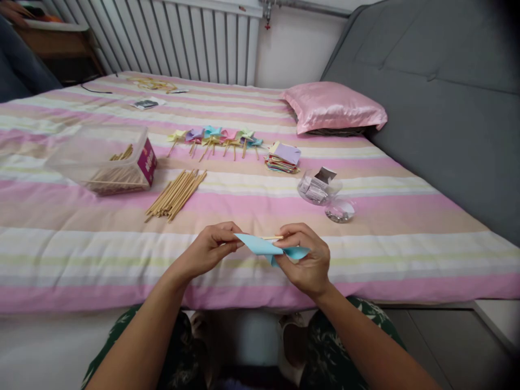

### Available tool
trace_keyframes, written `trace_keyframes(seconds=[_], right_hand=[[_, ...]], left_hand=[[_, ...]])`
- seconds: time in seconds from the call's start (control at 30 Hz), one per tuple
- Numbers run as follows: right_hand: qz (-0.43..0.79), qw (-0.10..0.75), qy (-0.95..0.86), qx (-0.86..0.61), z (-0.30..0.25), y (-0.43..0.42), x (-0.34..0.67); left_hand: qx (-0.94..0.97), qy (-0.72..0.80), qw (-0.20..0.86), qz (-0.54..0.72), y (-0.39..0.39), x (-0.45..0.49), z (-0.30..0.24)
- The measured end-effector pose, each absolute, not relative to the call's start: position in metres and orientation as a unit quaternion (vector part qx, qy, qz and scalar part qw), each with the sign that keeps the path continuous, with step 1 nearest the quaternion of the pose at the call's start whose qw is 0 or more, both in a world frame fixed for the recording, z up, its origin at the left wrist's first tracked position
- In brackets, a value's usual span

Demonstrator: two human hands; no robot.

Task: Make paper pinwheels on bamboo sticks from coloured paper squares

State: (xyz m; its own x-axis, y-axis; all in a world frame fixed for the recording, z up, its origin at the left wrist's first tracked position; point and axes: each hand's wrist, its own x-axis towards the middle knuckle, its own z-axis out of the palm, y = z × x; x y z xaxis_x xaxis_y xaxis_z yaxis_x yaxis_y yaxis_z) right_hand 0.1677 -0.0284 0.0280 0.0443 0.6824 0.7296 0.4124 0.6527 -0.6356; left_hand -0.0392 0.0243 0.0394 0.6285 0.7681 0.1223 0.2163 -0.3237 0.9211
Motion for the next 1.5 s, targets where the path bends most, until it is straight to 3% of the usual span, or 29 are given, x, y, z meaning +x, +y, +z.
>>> trace_keyframes(seconds=[1.5], right_hand=[[0.123,0.605,-0.686,-0.384,0.0306,-0.0278,0.1673]], left_hand=[[0.784,0.298,0.436,0.326,0.0265,-0.0419,0.039]])
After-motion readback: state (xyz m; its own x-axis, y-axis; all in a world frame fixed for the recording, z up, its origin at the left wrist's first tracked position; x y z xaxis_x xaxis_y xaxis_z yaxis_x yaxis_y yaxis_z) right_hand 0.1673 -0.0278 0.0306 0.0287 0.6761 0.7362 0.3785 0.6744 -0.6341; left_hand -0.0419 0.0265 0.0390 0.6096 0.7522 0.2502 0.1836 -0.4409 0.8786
